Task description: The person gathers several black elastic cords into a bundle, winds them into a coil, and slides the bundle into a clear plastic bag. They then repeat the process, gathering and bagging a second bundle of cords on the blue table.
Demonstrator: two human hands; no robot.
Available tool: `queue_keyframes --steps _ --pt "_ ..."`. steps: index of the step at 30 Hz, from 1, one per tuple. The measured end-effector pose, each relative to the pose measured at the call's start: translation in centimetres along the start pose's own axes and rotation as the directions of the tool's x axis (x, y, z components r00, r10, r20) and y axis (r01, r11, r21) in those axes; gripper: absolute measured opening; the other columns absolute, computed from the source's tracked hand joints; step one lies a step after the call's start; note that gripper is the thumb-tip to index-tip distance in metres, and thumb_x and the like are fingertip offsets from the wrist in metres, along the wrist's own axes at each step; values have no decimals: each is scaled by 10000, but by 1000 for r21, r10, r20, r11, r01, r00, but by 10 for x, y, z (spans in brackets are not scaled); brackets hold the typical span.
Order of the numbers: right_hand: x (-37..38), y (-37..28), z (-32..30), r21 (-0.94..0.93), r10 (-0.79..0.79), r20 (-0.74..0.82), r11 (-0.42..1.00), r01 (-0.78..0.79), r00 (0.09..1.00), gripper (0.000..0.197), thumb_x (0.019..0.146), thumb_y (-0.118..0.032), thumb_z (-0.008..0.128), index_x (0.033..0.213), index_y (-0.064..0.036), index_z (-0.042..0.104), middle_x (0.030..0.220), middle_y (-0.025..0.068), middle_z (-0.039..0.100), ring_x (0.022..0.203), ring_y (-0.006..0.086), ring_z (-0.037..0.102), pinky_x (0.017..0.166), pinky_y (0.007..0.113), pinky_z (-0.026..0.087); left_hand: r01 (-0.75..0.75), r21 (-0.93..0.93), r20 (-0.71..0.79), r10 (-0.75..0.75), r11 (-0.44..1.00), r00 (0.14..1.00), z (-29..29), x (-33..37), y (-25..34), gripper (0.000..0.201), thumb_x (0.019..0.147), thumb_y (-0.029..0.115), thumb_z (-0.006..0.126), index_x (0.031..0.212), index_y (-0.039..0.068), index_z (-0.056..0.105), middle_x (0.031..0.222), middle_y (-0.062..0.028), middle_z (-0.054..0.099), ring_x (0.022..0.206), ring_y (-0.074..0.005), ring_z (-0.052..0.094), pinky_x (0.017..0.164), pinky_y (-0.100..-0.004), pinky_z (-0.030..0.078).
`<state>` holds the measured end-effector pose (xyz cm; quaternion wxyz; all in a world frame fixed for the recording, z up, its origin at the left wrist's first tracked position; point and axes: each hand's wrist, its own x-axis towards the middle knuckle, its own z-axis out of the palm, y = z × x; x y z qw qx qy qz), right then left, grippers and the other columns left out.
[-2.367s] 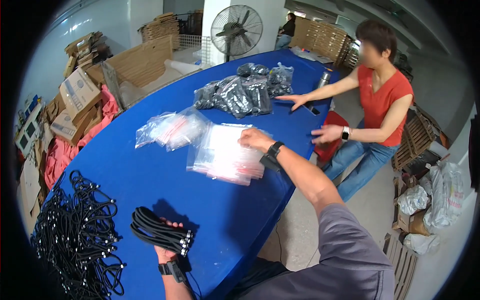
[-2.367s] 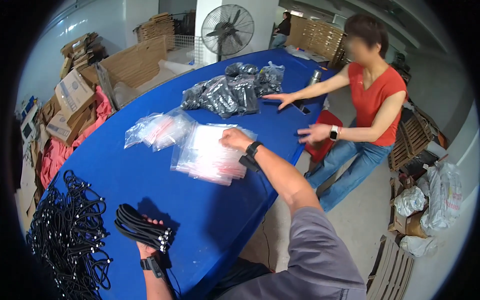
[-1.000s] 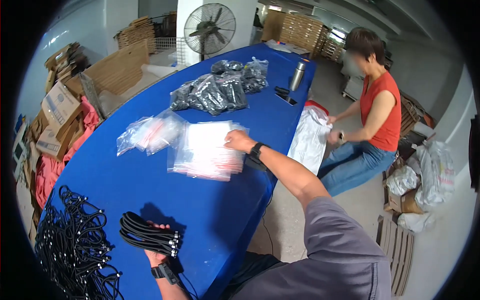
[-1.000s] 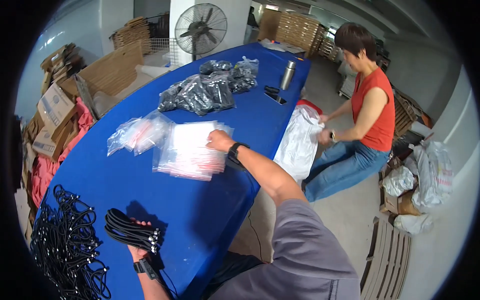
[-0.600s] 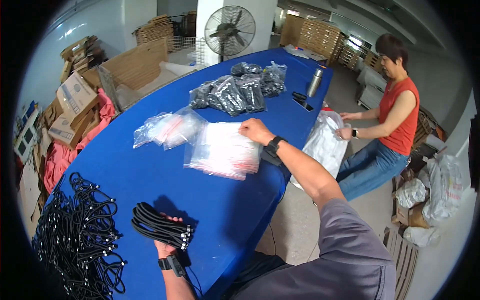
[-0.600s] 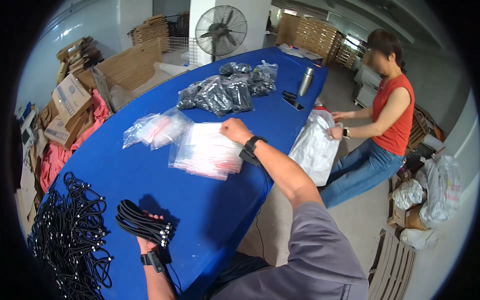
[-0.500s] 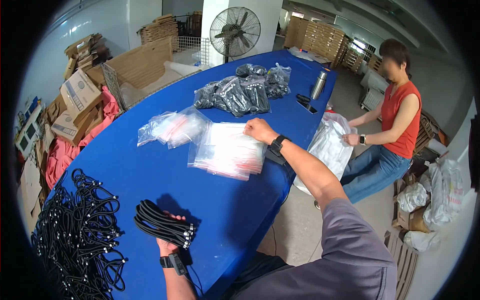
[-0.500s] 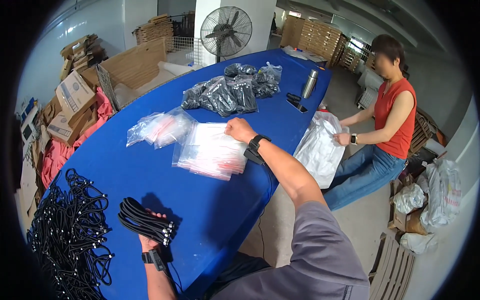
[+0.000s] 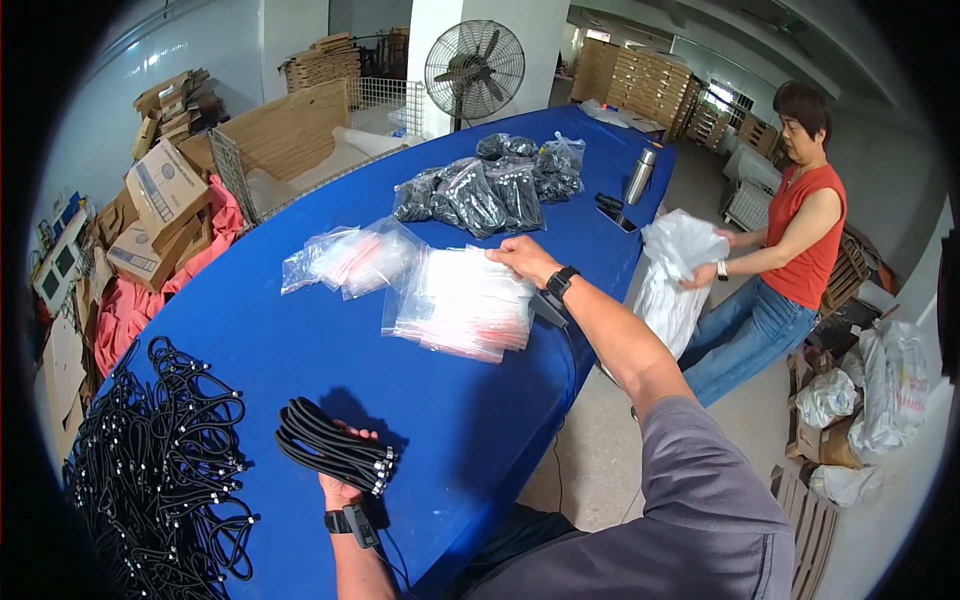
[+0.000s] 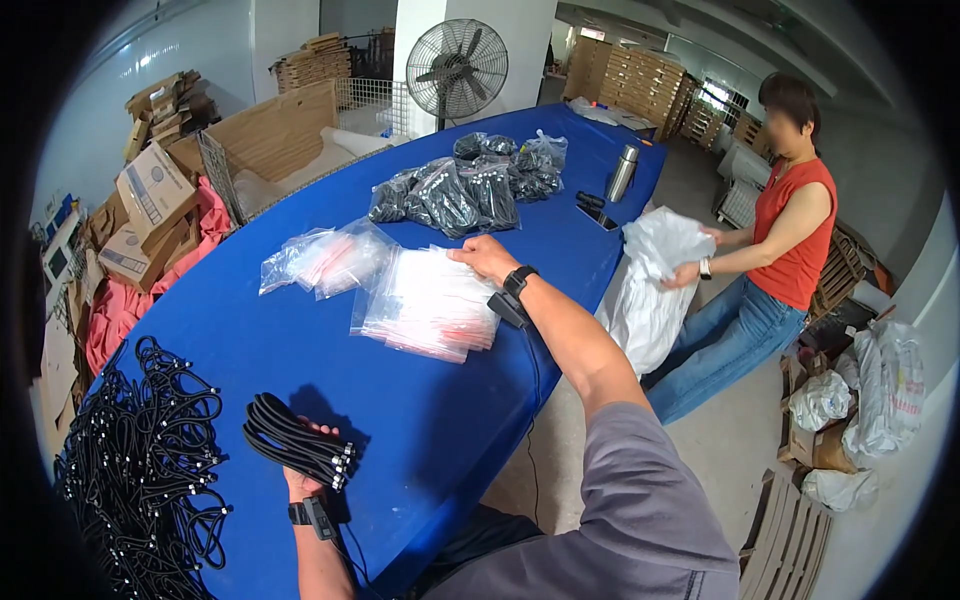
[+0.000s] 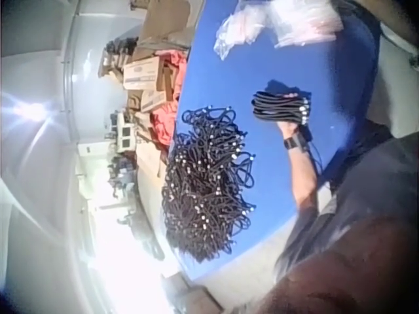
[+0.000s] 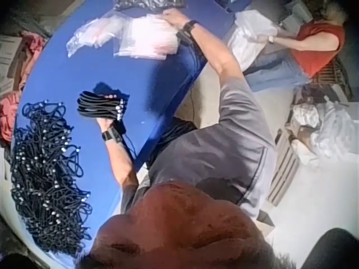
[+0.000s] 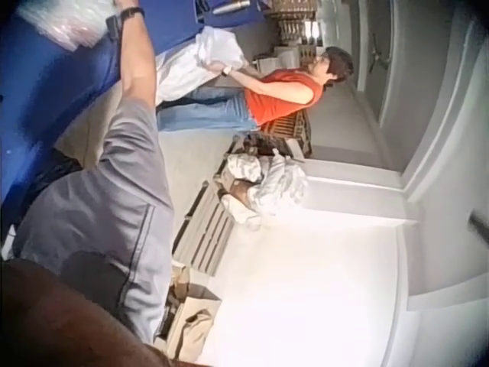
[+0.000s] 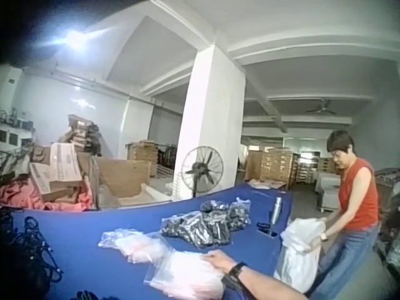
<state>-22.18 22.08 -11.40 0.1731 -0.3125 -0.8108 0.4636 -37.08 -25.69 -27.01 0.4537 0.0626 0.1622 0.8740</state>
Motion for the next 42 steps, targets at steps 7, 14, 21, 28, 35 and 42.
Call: queue_keyframes --steps 7,14,21,28,35,42 --pt "-1 17 -3 -238 -99 -286 971 29 953 412 932 -392 748 734 -72 579 654 67 603 570 215 570 523 396 433 47 -8 18 -47 999 999 3 10 -7 259 1028 293 560 1165 86 637 1004 -109 678 977 -305 672 1008 -501 525" --pt "-29 -10 28 -632 -250 -241 774 44 938 440 923 -479 682 860 -44 688 945 208 728 907 427 686 797 540 534 -1 16 76 -1 1000 997 -12 4 4 249 1039 269 541 1174 90 649 1008 -111 691 999 -309 680 1025 -505 519" --pt "-19 14 5 -722 -396 24 628 290 918 392 894 -451 709 911 -60 734 942 170 735 930 404 688 815 531 526 17 28 112 -20 999 994 1 13 -5 242 1044 259 535 1179 92 647 1014 -108 698 1011 -304 681 1041 -504 508" --pt "-19 -17 23 -686 -385 95 643 341 918 335 921 -369 703 839 -46 727 821 167 710 811 383 677 719 499 507 0 16 77 -2 1000 997 -11 3 1 267 1047 283 517 1171 84 645 1019 -116 696 1017 -307 677 1034 -506 505" --pt "-12 -31 -7 -466 -560 -207 778 422 802 318 951 -316 694 816 -29 715 753 177 673 696 348 659 655 450 494 14 -39 -45 -16 999 999 1 5 -3 313 1042 324 500 1155 70 644 980 -120 679 974 -318 665 1023 -504 509" --pt "-8 -61 -32 -578 -574 -178 718 387 800 316 947 -315 701 829 -23 720 745 196 664 666 356 645 623 436 484 37 -74 -121 -45 997 992 10 8 -3 326 1029 339 513 1146 63 642 964 -122 666 957 -318 654 1008 -508 514"
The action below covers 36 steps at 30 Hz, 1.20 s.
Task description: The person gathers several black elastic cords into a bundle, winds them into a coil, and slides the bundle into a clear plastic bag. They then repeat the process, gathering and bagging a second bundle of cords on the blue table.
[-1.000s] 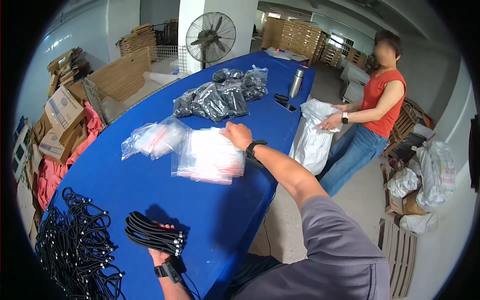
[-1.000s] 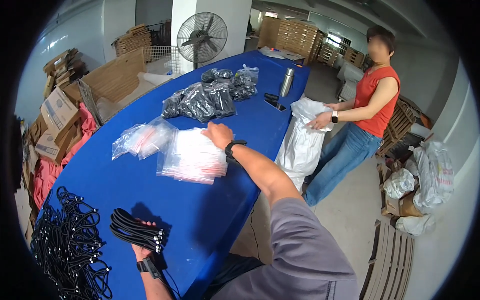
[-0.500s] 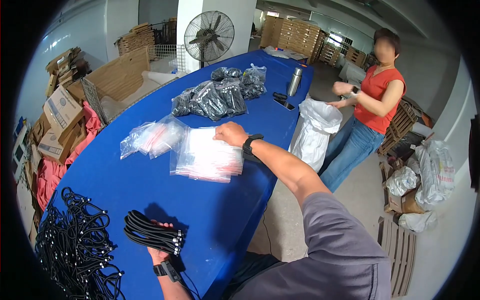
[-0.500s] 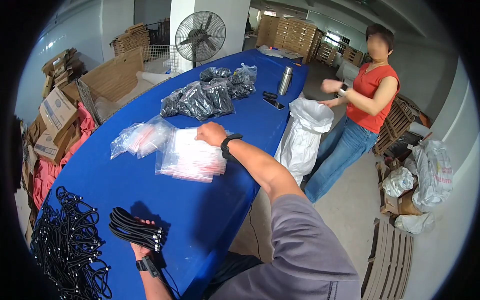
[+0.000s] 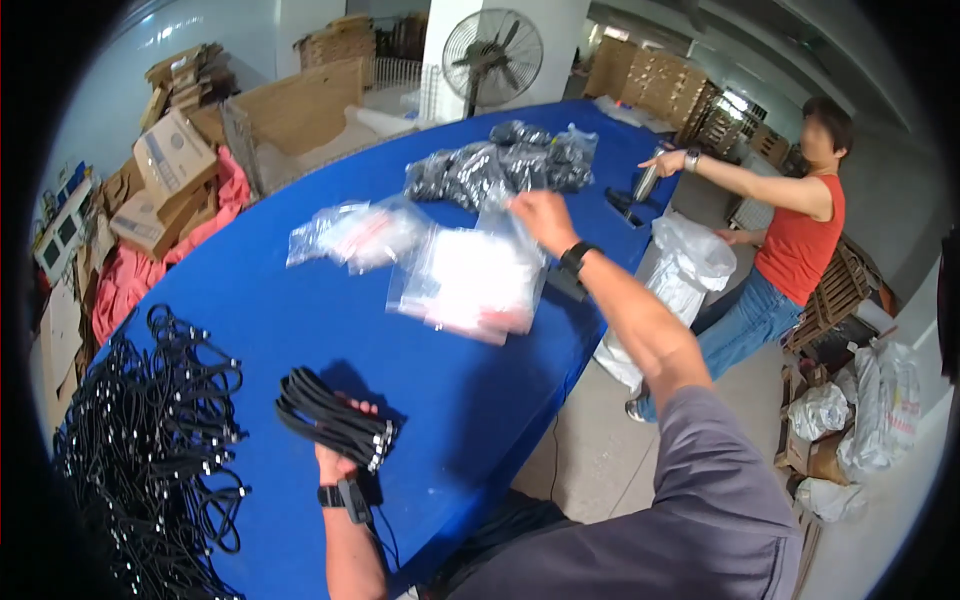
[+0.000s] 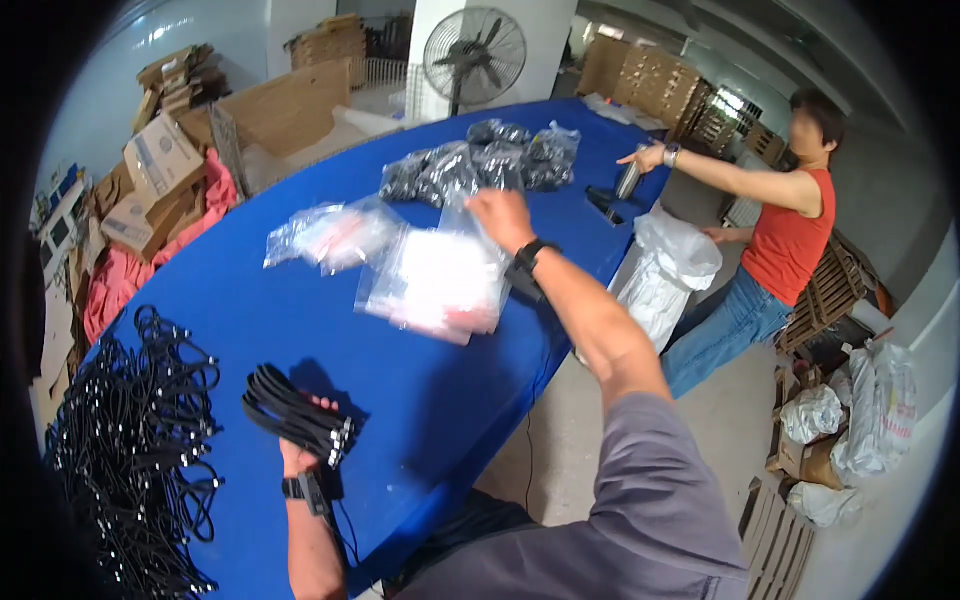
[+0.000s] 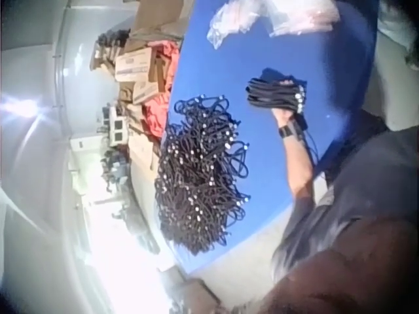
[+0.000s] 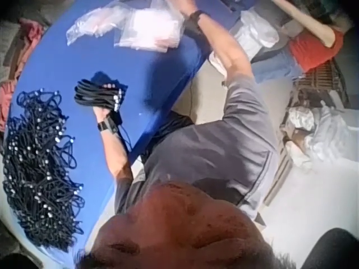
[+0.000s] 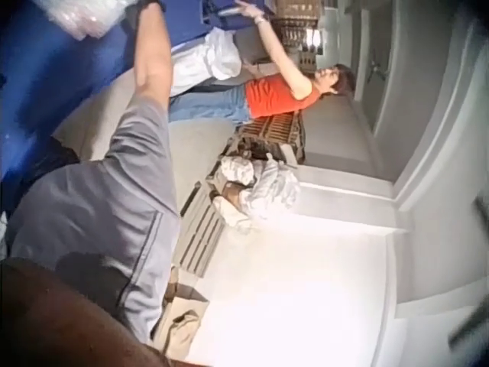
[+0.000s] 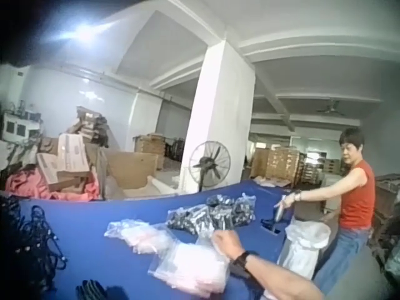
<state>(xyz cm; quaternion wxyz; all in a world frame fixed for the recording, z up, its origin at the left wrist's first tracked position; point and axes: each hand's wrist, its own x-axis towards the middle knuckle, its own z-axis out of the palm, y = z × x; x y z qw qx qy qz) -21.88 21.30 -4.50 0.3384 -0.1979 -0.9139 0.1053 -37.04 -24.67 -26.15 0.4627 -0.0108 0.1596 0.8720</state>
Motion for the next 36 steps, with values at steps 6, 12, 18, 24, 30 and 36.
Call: queue_keyframes --steps 6,12,18,24,30,36 --pt "-9 -92 -23 171 -98 -74 979 109 992 294 967 -271 691 827 -13 697 716 162 656 592 284 596 598 408 484 -80 4 223 78 997 972 13 5 13 257 1029 276 542 1131 61 640 993 -108 666 968 -288 647 1038 -495 502" --pt "-63 -192 57 47 -667 -99 738 673 738 66 892 -197 680 915 -136 689 823 66 644 701 247 667 596 373 545 -198 30 184 190 980 964 34 -42 41 234 1043 261 538 1108 57 632 948 -105 671 959 -299 655 1062 -532 490" --pt "-155 -254 179 87 -743 239 657 749 625 128 921 -216 609 826 -131 620 811 59 645 714 244 687 541 416 519 -273 94 77 267 957 961 51 -93 76 265 1024 267 569 1148 44 643 1025 -131 708 1000 -310 669 1070 -562 490" --pt "-199 -270 187 259 -715 309 698 668 627 107 862 -157 604 910 -65 633 885 112 667 838 294 701 670 466 512 -265 79 -54 269 961 962 51 -123 97 273 1007 262 589 1052 19 706 1001 -166 731 1003 -361 690 1026 -599 517" --pt "-208 -241 155 226 -719 408 676 701 562 176 881 -205 648 964 -50 636 935 101 651 962 298 665 764 458 509 -91 195 -225 135 977 965 49 -129 86 290 997 264 609 1039 -9 701 991 -184 732 935 -358 717 888 -514 603" --pt "-189 -243 109 402 -506 500 854 329 703 418 892 -320 734 1152 -13 619 1036 140 656 1042 332 647 880 464 512 -141 514 -307 335 846 891 64 -113 53 209 989 187 618 1030 -4 693 953 -144 733 835 -282 732 752 -386 624"
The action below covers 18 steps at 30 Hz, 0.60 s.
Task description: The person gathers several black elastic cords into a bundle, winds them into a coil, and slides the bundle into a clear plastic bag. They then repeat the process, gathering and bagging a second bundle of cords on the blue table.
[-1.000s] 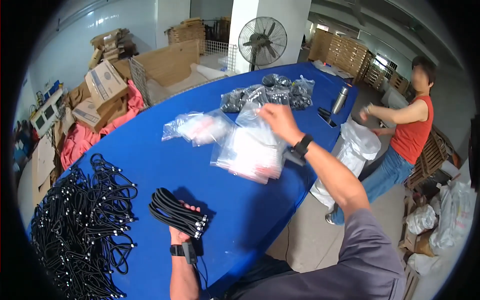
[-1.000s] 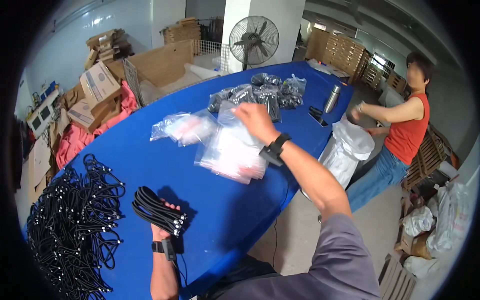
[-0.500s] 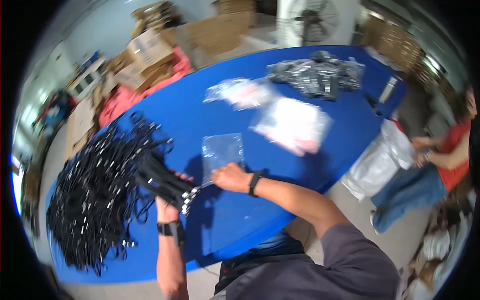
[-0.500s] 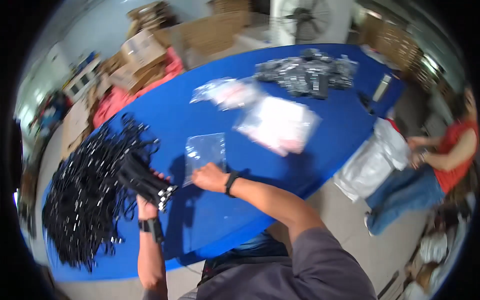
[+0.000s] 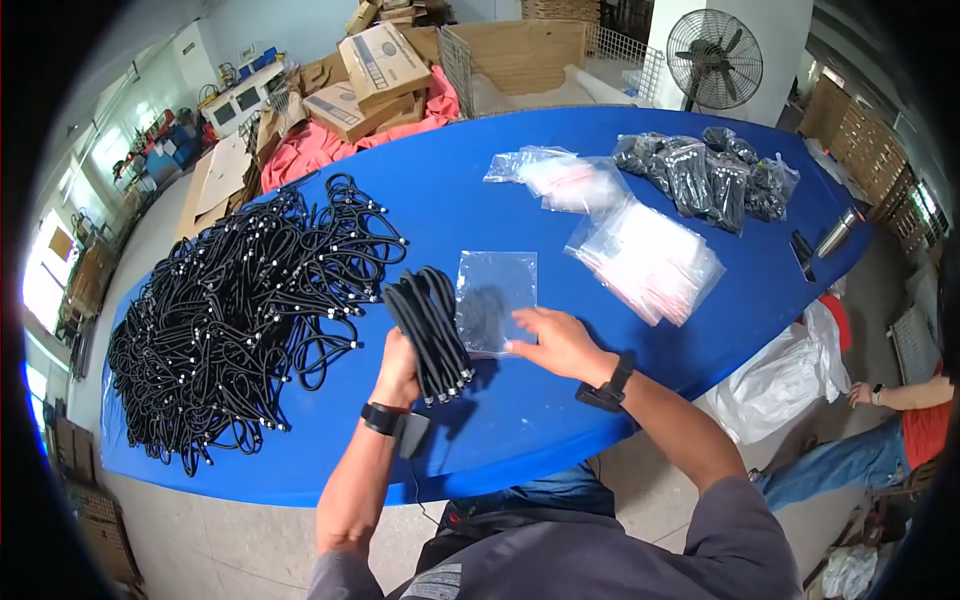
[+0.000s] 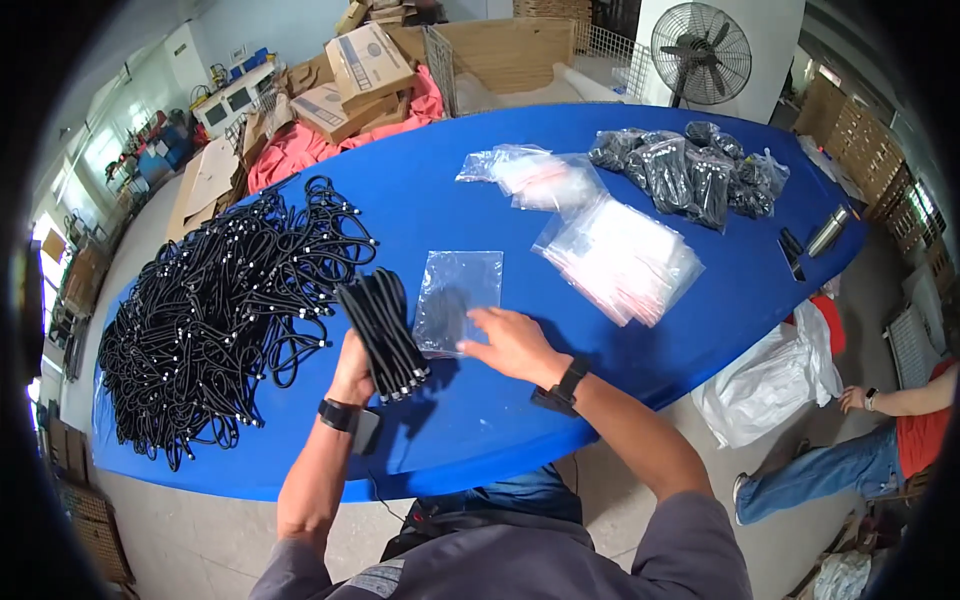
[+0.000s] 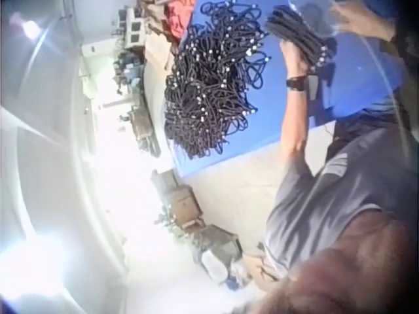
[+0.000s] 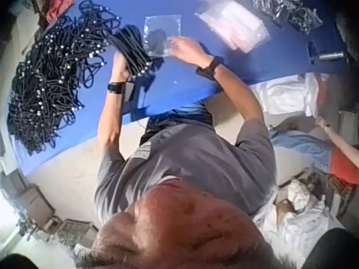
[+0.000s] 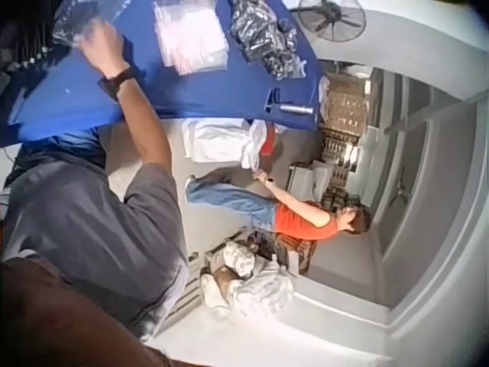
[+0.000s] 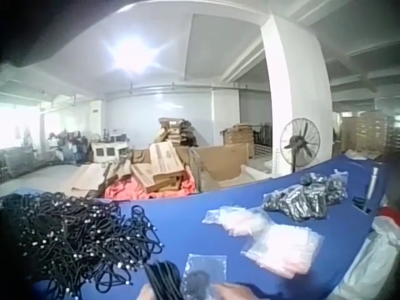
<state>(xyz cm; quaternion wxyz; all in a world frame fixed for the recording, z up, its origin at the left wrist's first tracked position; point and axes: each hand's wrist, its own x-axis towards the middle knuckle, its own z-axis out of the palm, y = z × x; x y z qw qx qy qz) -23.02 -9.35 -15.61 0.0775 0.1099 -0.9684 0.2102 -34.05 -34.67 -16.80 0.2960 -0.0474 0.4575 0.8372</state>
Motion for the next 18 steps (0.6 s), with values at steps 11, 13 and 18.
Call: queue_keyframes --steps 11,13,18 --pt "22 -58 38 699 374 -299 712 -66 878 727 898 -506 748 1238 62 448 1132 285 620 1054 363 660 878 447 523 -360 343 -13 388 868 922 75 7 -49 176 943 9 537 1054 -24 670 923 -81 711 738 -173 688 641 -330 566" --pt "25 -60 38 699 397 -289 709 -92 871 703 899 -499 746 1204 64 456 1106 293 620 1035 374 661 864 460 518 -321 286 -33 344 903 938 75 9 -47 174 937 3 550 1068 -20 663 934 -79 711 755 -173 688 659 -323 565" --pt "27 -51 33 780 456 -212 612 -132 864 608 912 -457 727 1077 77 490 1013 314 626 952 413 662 803 488 508 -212 166 -40 221 963 974 71 4 -42 206 918 -14 570 1115 -8 630 945 -73 694 791 -173 677 704 -313 568"
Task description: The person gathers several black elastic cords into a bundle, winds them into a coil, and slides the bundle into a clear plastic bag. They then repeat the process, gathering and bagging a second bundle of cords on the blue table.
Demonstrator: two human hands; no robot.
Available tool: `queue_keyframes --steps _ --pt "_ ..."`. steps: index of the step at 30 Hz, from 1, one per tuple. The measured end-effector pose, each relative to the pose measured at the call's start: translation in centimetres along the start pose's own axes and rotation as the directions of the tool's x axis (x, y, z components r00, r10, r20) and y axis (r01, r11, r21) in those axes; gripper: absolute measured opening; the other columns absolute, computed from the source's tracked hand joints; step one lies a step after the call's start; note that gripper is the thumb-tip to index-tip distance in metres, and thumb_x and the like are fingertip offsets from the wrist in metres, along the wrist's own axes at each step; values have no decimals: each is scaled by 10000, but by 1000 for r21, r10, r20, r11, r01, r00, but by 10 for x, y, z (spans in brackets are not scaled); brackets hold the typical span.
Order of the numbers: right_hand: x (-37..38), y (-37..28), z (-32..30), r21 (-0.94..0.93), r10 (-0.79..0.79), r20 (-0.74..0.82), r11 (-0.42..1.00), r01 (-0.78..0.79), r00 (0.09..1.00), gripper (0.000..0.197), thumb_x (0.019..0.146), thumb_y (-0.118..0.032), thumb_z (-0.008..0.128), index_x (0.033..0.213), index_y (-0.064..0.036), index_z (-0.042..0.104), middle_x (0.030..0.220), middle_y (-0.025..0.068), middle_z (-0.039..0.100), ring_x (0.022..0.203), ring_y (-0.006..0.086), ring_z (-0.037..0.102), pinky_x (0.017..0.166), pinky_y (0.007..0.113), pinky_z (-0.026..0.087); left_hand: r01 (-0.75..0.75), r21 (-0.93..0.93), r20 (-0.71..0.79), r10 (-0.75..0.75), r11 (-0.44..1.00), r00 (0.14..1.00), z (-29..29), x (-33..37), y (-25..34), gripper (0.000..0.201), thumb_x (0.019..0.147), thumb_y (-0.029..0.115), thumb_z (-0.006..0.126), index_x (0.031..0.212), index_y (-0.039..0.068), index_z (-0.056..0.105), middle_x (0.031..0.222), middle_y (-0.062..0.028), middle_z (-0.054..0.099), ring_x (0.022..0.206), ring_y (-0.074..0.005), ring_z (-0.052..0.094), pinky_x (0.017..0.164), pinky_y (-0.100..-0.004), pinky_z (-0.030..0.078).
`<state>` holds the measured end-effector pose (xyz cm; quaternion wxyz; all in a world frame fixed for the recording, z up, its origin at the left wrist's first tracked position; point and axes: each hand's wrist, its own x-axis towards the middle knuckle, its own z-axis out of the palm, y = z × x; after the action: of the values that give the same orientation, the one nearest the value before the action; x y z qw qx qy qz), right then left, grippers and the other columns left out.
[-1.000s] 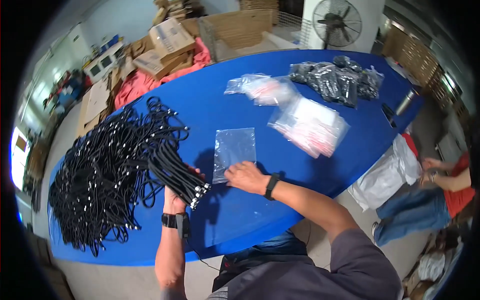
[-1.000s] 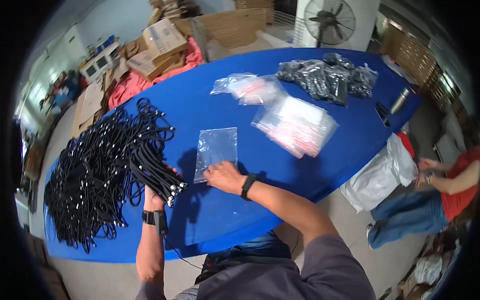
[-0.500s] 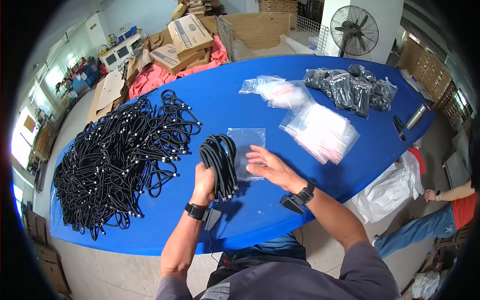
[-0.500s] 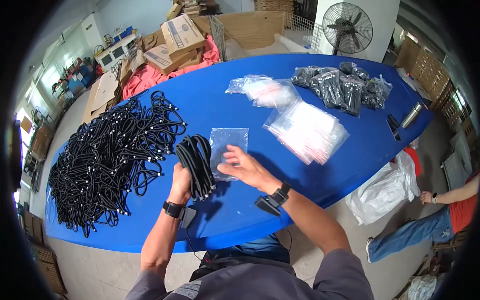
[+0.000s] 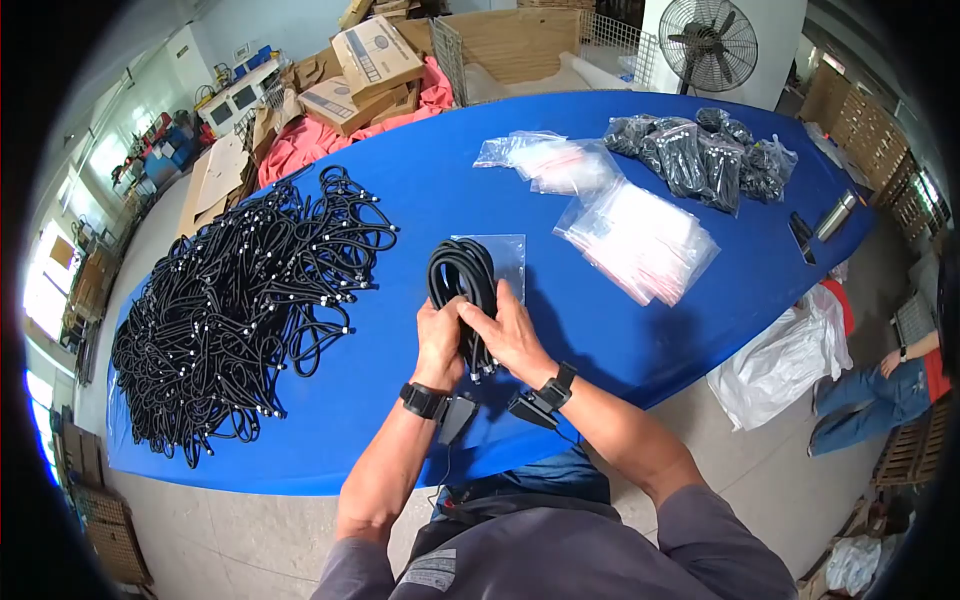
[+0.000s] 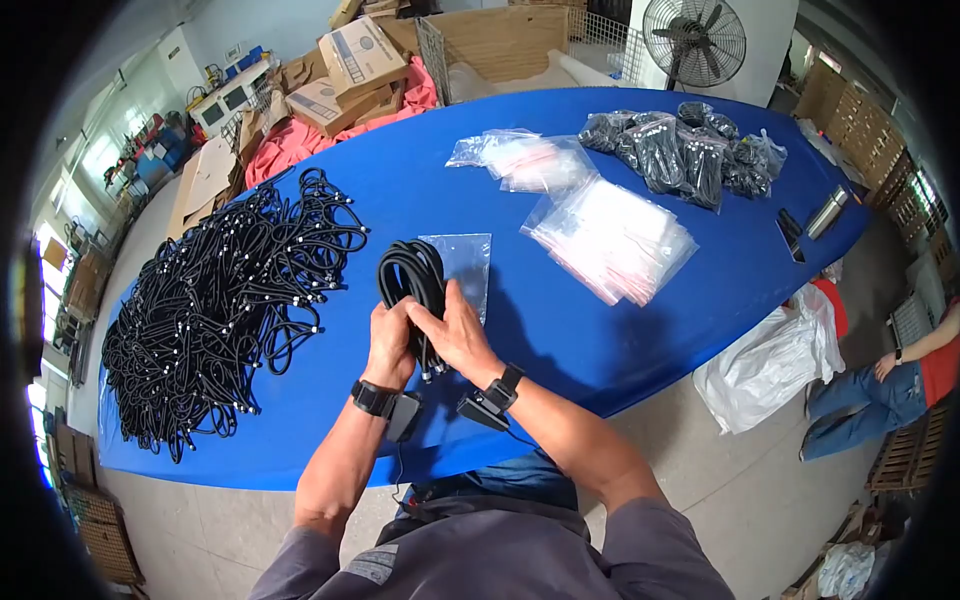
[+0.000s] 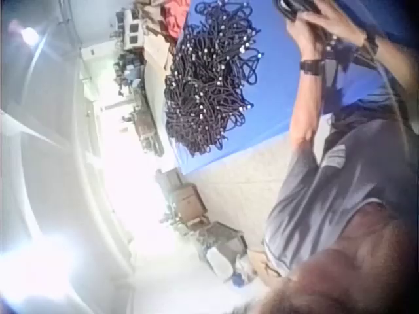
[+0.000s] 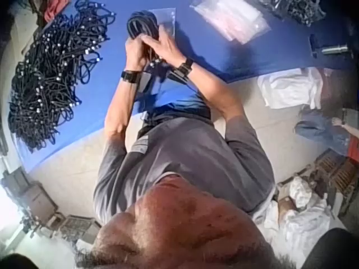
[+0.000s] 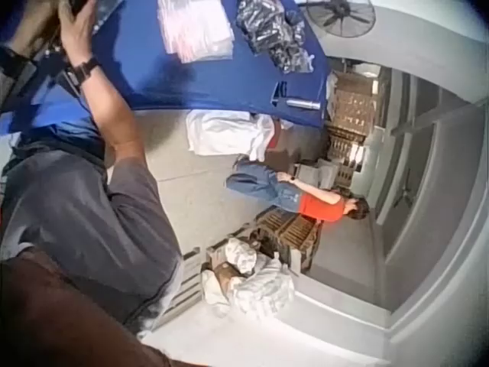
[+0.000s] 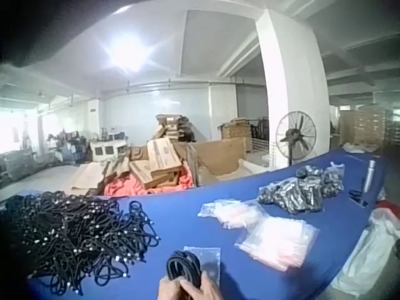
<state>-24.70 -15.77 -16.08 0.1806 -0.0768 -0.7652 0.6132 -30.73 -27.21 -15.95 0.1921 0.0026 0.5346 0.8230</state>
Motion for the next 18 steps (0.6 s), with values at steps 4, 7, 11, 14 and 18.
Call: queue_keyframes --steps 4,7,11,14,18 --pt "1 3 -12 -17 6 65 1000 -5 998 480 929 -354 704 1062 75 534 938 240 660 841 317 665 743 431 531 -15 14 -28 16 1000 999 9 -15 2 231 906 -17 568 1134 -5 603 930 -70 669 786 -176 662 722 -317 569" --pt "-3 8 -12 -108 -41 85 993 50 996 417 926 -294 697 1067 71 554 904 207 676 800 262 670 722 404 543 -53 28 -46 55 998 997 9 -13 5 274 891 -25 569 1164 -8 586 949 -77 667 795 -182 659 740 -320 568" --pt "-6 14 -16 -193 -68 104 977 87 992 391 897 -261 699 1056 69 562 884 221 677 809 277 688 726 415 545 -161 183 -7 165 970 986 7 -2 13 366 855 -52 566 1219 -21 578 1004 -98 684 835 -190 667 779 -319 562" --pt "-4 12 -27 -165 4 115 986 15 993 384 877 -254 703 1040 67 567 869 230 675 816 321 707 731 431 546 -322 415 129 295 851 947 14 11 14 404 827 -74 560 1228 -32 592 1022 -109 699 869 -192 672 808 -314 555" --pt "-17 -19 4 -345 121 167 937 -58 978 518 853 -241 653 1191 86 437 898 292 652 873 510 655 754 546 540 -424 615 100 467 665 879 -16 13 10 313 790 -119 514 1044 -34 676 900 -58 699 803 -134 634 726 -282 531"
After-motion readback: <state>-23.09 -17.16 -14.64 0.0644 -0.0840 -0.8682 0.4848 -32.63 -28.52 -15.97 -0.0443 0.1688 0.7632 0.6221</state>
